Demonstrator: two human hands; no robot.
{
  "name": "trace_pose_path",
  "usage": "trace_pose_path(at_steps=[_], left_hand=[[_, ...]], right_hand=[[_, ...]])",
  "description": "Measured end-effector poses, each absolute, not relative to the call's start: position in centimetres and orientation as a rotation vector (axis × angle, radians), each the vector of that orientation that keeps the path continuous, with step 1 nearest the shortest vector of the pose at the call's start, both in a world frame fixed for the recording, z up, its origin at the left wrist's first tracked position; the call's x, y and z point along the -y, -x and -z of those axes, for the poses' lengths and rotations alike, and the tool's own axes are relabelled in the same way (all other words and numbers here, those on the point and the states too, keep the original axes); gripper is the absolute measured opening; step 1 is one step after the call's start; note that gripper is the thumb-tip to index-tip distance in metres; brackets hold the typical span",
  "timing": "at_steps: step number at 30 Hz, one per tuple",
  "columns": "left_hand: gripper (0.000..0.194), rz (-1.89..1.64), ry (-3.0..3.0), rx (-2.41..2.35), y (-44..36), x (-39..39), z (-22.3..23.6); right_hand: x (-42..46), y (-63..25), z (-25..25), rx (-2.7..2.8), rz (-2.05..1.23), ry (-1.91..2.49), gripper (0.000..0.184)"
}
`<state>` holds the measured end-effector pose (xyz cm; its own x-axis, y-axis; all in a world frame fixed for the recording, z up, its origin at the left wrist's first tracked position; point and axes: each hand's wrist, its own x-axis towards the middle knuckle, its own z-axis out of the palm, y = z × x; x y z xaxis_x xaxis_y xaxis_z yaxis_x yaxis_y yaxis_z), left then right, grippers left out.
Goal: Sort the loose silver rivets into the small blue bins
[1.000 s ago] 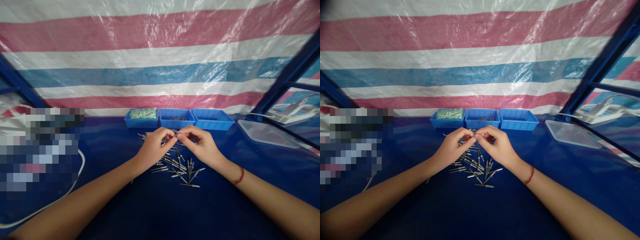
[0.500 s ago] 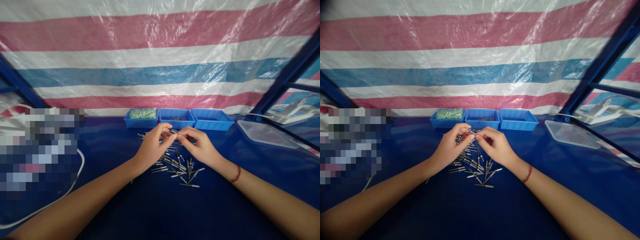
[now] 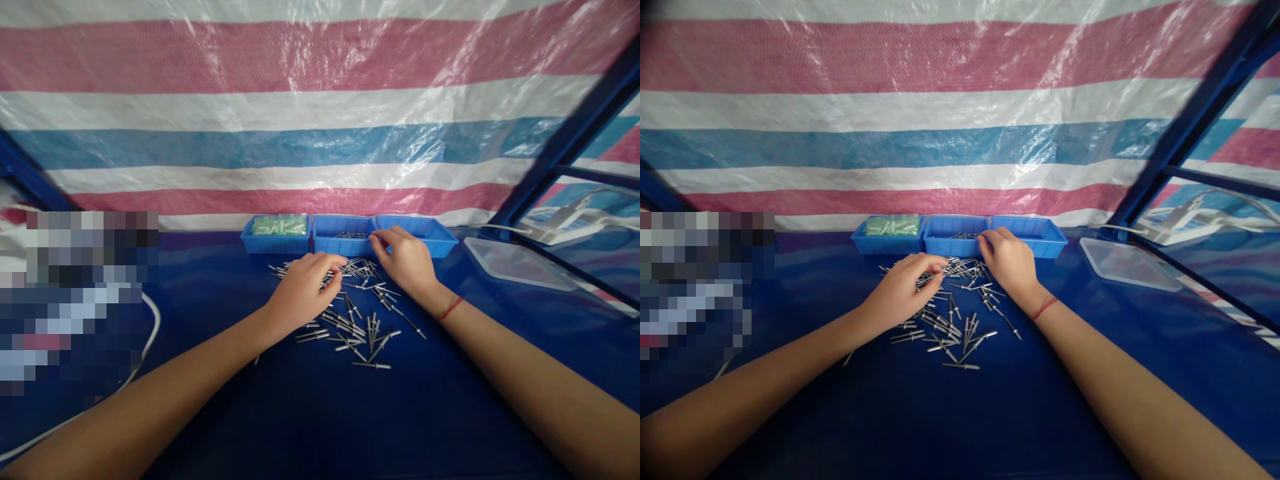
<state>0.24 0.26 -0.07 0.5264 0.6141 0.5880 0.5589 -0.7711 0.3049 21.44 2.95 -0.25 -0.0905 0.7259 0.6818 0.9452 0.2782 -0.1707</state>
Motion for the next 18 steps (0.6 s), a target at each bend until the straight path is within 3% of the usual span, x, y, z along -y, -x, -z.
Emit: trace_pose_path(at_steps=[9,18], left_hand=[[0.034,-0.641,-3.097,-0.806,-0.1,-1.2,0.4],[0.019,-0.379,-3.266,-0.803,-3.7,-4.0,-2.2]], right_hand=[[-2.5,-21.0,0.4,1.808,0.239,1.349,0.025],[-2.5,-20.8,1.7,1.661,-0.044,1.353,0.02]])
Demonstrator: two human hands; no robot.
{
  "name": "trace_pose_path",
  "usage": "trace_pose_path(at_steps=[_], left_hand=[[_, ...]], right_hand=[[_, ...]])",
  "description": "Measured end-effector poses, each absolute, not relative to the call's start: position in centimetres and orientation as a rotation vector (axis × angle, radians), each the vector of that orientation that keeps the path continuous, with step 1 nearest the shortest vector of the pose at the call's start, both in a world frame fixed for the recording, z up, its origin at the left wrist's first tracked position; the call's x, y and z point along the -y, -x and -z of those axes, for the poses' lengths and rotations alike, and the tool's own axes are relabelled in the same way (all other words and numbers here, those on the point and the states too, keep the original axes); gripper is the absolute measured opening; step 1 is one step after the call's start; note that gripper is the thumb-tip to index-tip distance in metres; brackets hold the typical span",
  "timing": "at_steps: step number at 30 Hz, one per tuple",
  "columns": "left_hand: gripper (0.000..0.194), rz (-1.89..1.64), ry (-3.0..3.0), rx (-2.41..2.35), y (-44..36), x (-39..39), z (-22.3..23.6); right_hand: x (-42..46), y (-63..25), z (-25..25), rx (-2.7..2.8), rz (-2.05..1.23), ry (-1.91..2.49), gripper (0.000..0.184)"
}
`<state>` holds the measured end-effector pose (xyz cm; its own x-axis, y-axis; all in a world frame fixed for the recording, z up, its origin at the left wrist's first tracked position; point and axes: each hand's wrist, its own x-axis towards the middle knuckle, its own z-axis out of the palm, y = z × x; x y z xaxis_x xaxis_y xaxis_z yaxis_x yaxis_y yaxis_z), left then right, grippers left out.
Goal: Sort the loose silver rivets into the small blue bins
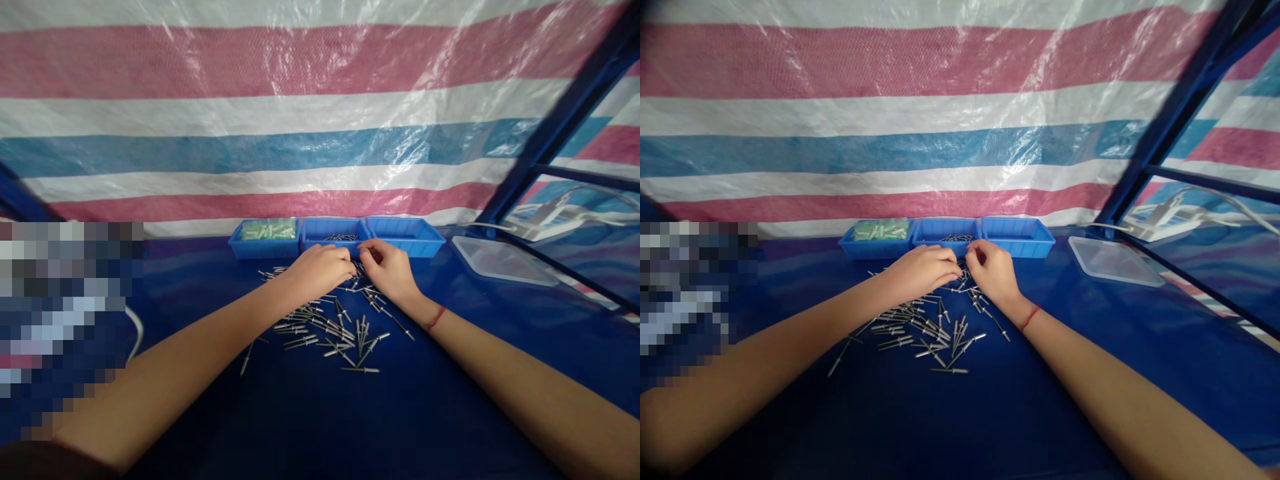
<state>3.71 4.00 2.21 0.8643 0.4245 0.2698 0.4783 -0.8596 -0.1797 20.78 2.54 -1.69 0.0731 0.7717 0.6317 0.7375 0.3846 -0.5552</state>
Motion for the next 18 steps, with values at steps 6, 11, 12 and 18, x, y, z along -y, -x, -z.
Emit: trace_pose_path(at_steps=[6,11,12,18], left_hand=[[0.011,0.246,2.793,0.675,-5.0,-4.7,-1.9],[0.017,0.231,2.754,0.723,-5.4,-4.4,-1.5],[0.017,0.216,2.754,0.732,-5.6,-4.4,-1.5],[0.017,0.398,2.819,0.744,-5.3,-4.3,-1.5]], right_hand=[[-2.4,-20.7,1.6,1.664,-0.12,1.326,0.02],[-2.2,-20.6,1.6,1.672,-0.15,1.324,0.019],[-2.1,-20.6,1.5,1.671,-0.16,1.324,0.019],[-1.7,-20.5,1.1,1.651,-0.231,1.301,0.019]])
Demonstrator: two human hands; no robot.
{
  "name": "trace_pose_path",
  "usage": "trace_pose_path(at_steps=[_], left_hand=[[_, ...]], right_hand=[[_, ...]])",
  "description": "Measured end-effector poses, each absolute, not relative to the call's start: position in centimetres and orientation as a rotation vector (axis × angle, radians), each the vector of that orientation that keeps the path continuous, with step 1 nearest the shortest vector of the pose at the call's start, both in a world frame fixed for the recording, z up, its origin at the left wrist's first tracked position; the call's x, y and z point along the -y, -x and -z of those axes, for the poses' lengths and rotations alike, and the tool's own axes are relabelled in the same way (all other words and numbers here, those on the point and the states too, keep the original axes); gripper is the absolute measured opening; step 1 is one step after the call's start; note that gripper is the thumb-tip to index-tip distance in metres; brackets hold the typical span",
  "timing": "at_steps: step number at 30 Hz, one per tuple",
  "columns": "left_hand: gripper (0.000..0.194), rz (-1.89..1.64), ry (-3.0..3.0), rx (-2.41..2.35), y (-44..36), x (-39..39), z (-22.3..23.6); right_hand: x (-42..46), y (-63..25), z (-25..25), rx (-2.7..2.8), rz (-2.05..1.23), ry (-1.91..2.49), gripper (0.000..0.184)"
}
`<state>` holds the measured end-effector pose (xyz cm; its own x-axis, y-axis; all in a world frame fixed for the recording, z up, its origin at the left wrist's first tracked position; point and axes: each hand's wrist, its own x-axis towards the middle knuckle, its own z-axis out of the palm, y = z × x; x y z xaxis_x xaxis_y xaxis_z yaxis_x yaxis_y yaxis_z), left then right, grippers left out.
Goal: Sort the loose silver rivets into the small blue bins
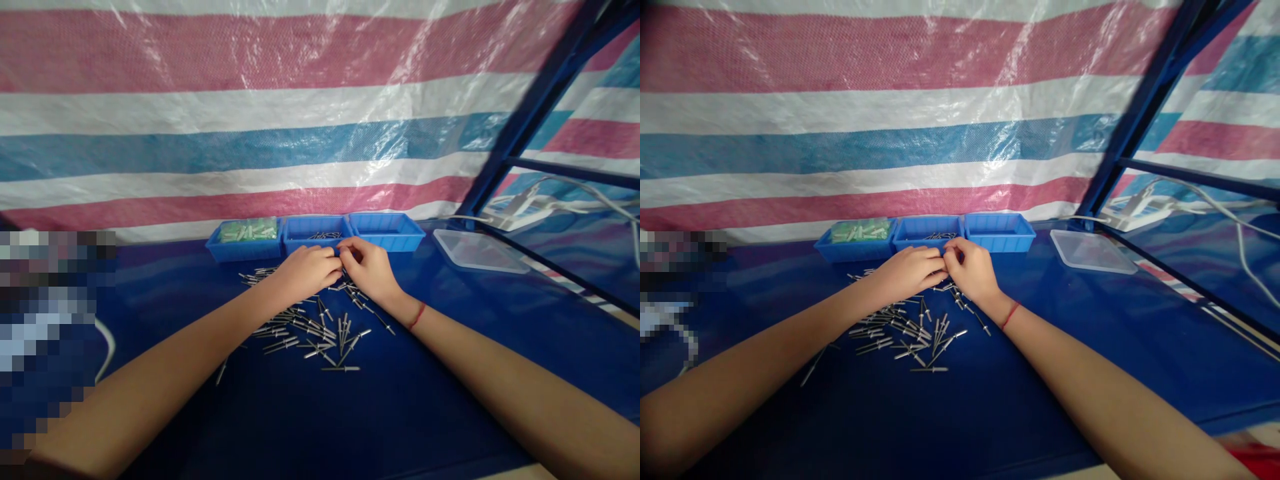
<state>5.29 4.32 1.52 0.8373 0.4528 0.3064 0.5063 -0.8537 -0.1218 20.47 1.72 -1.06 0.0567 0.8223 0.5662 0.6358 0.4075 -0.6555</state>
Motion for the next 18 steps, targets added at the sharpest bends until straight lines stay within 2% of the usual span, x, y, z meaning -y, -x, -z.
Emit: trace_pose_path(at_steps=[5,9,12,18], left_hand=[[0.018,0.973,3.018,1.008,-3.5,-3.2,-1.7],[0.02,1.418,3.118,1.284,-2.0,-1.6,-1.7],[0.019,1.573,3.188,1.394,-1.0,-0.3,-1.4],[0.018,1.735,3.17,1.725,-0.2,1.8,-0.5]], right_hand=[[-0.9,-20.2,0.3,1.675,-0.328,1.252,0.018],[0.2,-19.1,-0.2,1.737,-0.61,1.111,0.019],[0.7,-18.2,-0.1,1.632,-0.856,0.991,0.018],[1.4,-17.5,-0.6,1.449,-1.143,0.914,0.014]])
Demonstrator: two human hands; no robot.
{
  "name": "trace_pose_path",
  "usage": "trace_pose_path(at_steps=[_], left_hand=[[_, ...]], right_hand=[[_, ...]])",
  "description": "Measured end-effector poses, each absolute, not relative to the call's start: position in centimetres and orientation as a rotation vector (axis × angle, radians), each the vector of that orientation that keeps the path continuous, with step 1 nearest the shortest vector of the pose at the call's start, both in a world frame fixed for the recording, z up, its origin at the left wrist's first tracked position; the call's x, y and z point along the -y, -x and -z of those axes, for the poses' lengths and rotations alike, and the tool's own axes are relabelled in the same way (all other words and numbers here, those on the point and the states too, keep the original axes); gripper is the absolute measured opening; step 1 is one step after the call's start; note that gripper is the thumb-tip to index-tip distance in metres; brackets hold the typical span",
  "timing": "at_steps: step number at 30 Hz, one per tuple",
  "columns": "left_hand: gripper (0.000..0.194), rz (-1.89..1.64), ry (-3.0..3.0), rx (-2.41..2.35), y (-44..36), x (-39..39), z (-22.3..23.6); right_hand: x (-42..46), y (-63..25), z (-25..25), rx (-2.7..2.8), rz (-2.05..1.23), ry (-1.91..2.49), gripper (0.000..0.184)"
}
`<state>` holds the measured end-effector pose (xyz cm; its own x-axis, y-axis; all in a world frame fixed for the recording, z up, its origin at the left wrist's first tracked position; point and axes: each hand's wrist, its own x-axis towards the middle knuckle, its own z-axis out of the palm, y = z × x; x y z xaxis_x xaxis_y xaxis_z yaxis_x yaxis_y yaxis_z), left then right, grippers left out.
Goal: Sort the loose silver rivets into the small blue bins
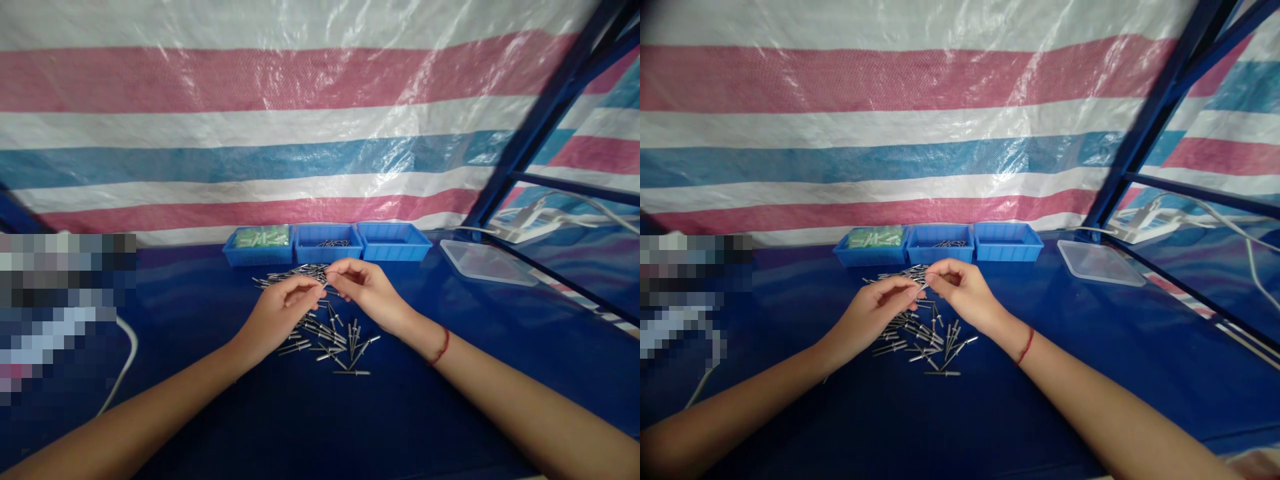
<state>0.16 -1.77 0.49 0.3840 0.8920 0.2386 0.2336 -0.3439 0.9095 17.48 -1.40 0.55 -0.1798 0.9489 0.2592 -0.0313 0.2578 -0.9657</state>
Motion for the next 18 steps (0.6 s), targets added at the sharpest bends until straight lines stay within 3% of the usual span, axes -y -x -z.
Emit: trace_pose_path(at_steps=[8,18], left_hand=[[0.011,-1.204,-1.801,-1.011,0.1,1.8,0.0],[0.015,-1.068,-2.0,-1.08,0.2,2.4,-0.5]], right_hand=[[2.4,-16.8,-0.9,1.44,-1.078,0.921,0.02],[2.5,-16.7,-0.6,1.591,-0.951,0.85,0.012]])
